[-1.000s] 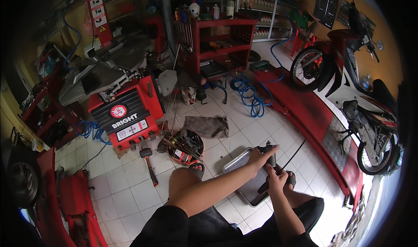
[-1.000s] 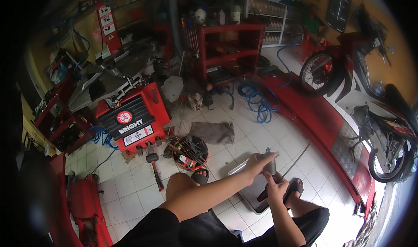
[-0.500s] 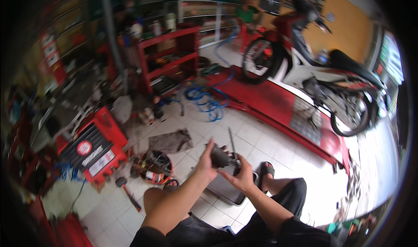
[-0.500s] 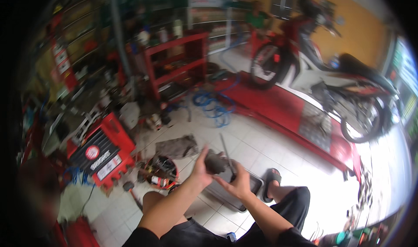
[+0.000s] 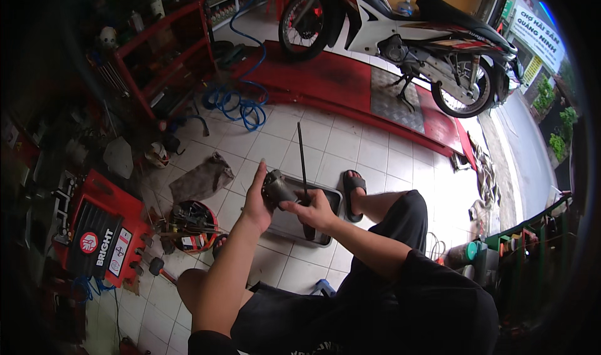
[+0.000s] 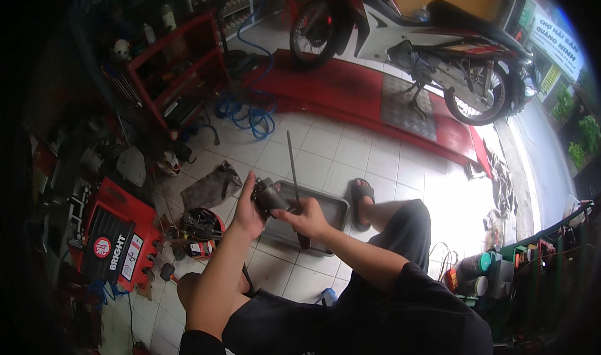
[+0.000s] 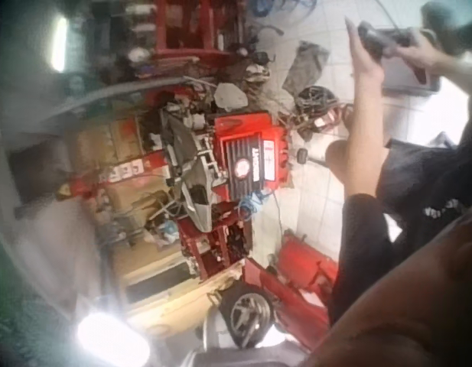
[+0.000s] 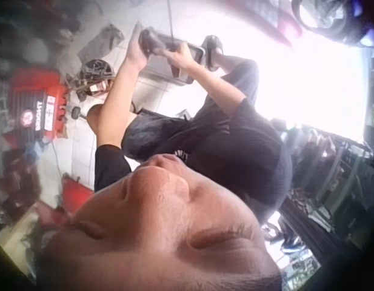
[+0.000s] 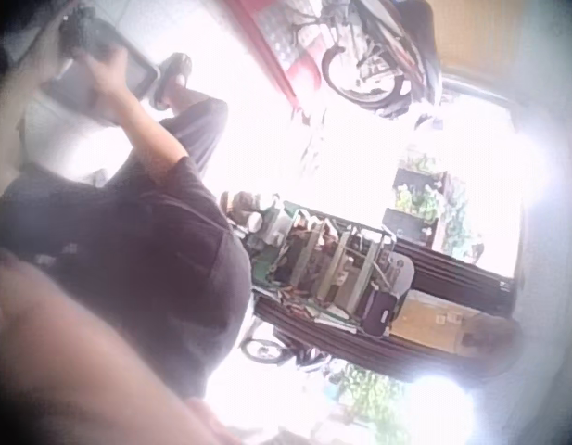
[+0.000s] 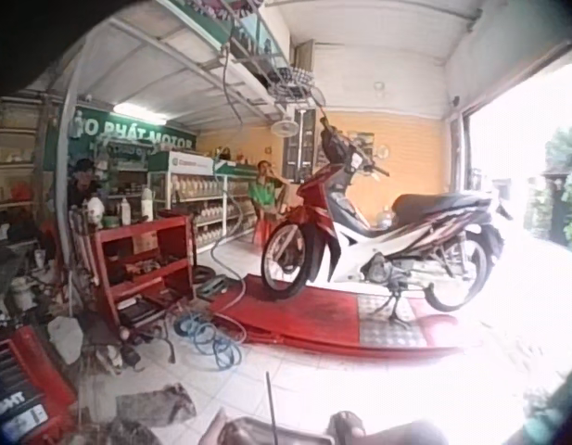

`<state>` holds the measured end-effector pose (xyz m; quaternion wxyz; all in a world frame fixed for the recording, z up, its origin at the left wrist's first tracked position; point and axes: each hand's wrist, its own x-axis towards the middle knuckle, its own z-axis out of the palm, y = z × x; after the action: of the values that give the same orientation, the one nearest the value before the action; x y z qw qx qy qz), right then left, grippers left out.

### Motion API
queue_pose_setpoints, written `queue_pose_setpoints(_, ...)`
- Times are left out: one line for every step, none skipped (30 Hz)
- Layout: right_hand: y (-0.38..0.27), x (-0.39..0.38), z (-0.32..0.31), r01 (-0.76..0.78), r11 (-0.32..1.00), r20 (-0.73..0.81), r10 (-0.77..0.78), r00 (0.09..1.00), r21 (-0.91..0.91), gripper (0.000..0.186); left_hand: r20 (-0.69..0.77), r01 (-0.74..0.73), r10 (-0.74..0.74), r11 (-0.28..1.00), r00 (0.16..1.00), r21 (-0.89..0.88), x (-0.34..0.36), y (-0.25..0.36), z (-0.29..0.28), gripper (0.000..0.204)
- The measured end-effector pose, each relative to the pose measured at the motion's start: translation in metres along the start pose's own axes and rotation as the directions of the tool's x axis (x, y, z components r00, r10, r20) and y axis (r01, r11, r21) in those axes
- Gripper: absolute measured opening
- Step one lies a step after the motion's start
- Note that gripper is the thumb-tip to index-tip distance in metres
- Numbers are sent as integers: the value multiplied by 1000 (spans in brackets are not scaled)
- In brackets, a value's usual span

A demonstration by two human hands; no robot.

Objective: The person sits on a low stool in a workshop and uses a screwdriver to disassemble a small cylindrical metal part, likely a starter motor. They remove screws and internal components, placing them into a metal tray on the floor. The person continues to manipulate the part and its components with the screwdriver and their hands.

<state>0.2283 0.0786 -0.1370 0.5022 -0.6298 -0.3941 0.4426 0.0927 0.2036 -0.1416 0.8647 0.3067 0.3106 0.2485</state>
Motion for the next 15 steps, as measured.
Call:
queue_pose_setpoints(22,10,-4,-41,981,30,36,999,192,45,-15,75,-75,997,997,19,0,6,0,89)
queue_pose_setpoints(31,17,-5,-81,950,51,69,996,303,42,-29,144,-143,989,989,35,-3,9,-1,94)
queue_pose_setpoints(39,25,-3,-114,904,81,88,993,413,39,-135,131,-127,991,983,17,-8,10,-4,100)
queue_pose_setpoints(45,31,-8,-168,844,149,106,983,509,36,-222,107,-104,994,969,1,-7,11,-2,106)
queue_pose_setpoints(49,37,-14,-225,821,203,136,970,525,38,-314,78,-79,997,946,-14,-6,13,-3,112)
queue_pose_setpoints(58,42,-17,-232,749,209,127,970,621,38,-279,67,-83,995,957,-68,-5,17,-12,107)
queue_pose_setpoints(65,48,-19,-232,671,217,108,970,704,41,-255,48,-70,995,964,-91,-7,22,-18,104)
queue_pose_setpoints(70,52,-25,-250,608,261,73,963,753,43,-222,29,-55,993,973,-118,-6,27,-20,101)
queue_pose_setpoints(74,55,-30,-271,542,302,33,953,795,45,-190,10,-38,989,981,-147,-7,30,-22,98)
queue_pose_setpoints(73,57,-34,-295,474,341,-11,940,830,47,-189,-15,-11,991,982,-137,-10,35,-20,92)
queue_pose_setpoints(73,58,-38,-287,459,332,-19,943,841,48,-179,-19,-7,989,984,-147,-11,37,-19,89)
queue_pose_setpoints(72,58,-41,-279,445,324,-27,946,851,50,-171,-24,-3,987,985,-157,-12,39,-17,86)
queue_pose_setpoints(70,59,-44,-268,429,314,-38,949,863,51,-161,-30,3,986,987,-165,-14,41,-14,83)
queue_pose_setpoints(69,60,-48,-263,439,310,-36,950,859,51,-176,-30,-2,983,984,-180,-15,43,-11,74)
queue_pose_setpoints(68,63,-52,-259,449,306,-35,951,855,51,-159,-30,1,982,987,-185,-14,42,-9,71)
